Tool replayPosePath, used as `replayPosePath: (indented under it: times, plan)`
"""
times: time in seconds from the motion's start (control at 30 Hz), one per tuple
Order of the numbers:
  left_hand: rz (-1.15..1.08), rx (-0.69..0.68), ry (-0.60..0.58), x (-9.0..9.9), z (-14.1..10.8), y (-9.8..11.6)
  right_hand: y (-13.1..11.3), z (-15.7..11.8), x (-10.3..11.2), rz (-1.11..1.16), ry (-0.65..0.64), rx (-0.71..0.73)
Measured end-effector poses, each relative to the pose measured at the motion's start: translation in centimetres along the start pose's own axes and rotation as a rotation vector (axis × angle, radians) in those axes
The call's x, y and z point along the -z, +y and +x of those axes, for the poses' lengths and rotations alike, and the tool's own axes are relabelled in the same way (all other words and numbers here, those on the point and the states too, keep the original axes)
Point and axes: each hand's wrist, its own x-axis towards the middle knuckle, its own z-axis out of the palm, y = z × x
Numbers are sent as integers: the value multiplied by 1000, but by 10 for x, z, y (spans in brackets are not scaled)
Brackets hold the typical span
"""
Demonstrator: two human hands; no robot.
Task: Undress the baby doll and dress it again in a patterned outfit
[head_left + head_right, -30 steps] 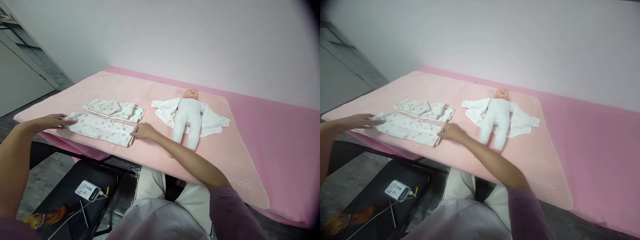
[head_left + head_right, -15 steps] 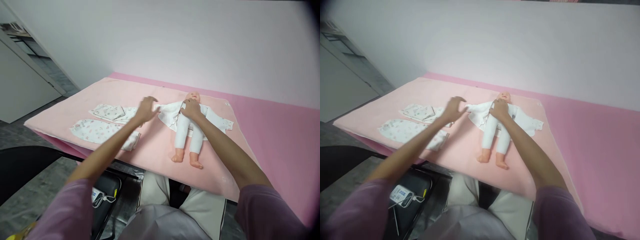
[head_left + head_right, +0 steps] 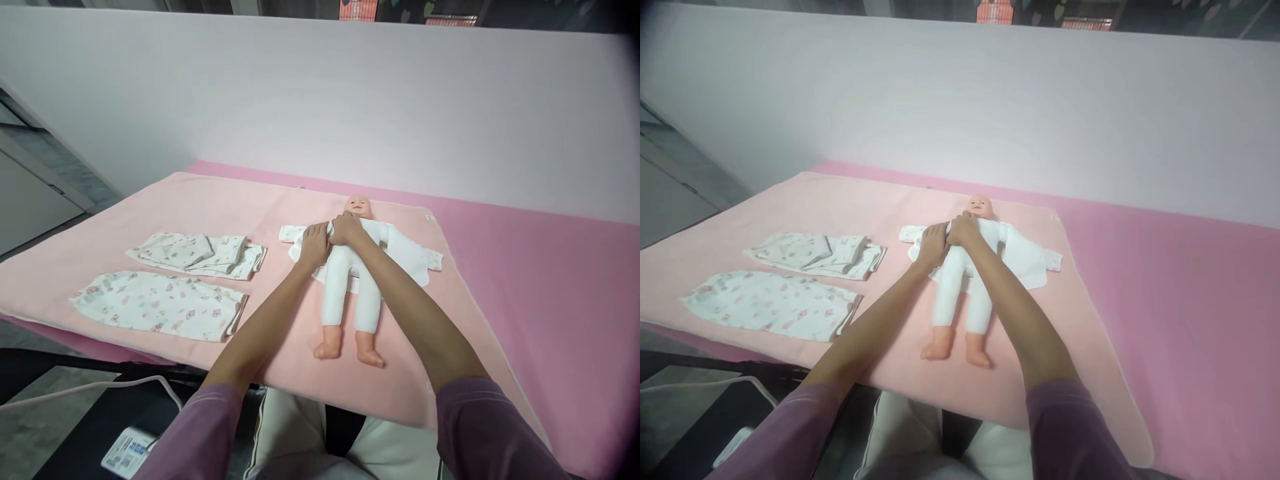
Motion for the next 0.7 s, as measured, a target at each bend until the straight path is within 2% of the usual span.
replayPosePath:
  times: [0.1, 0.2, 0.33, 0.47, 0.53, 0.63, 0.7]
  plan:
    - [6, 10, -5, -2, 2, -2, 1, 7, -5, 24, -9, 1]
    - [4, 41, 12, -1, 3, -2, 8, 6, -12, 55, 46, -11]
    - [-49, 141, 43, 4, 1, -2, 32, -6, -20, 280, 250, -26]
    - [-150, 346, 29, 7, 1, -6, 72, -28, -20, 620, 448, -126]
    - [-184, 387, 20, 6, 1, -9, 89, -39, -18, 749, 510, -164]
    - [-218, 359, 39, 3, 3, -14, 100, -45, -18, 845, 528, -149]
    - [-252, 249, -9, 2, 5, -17, 94, -40, -19, 825, 511, -92]
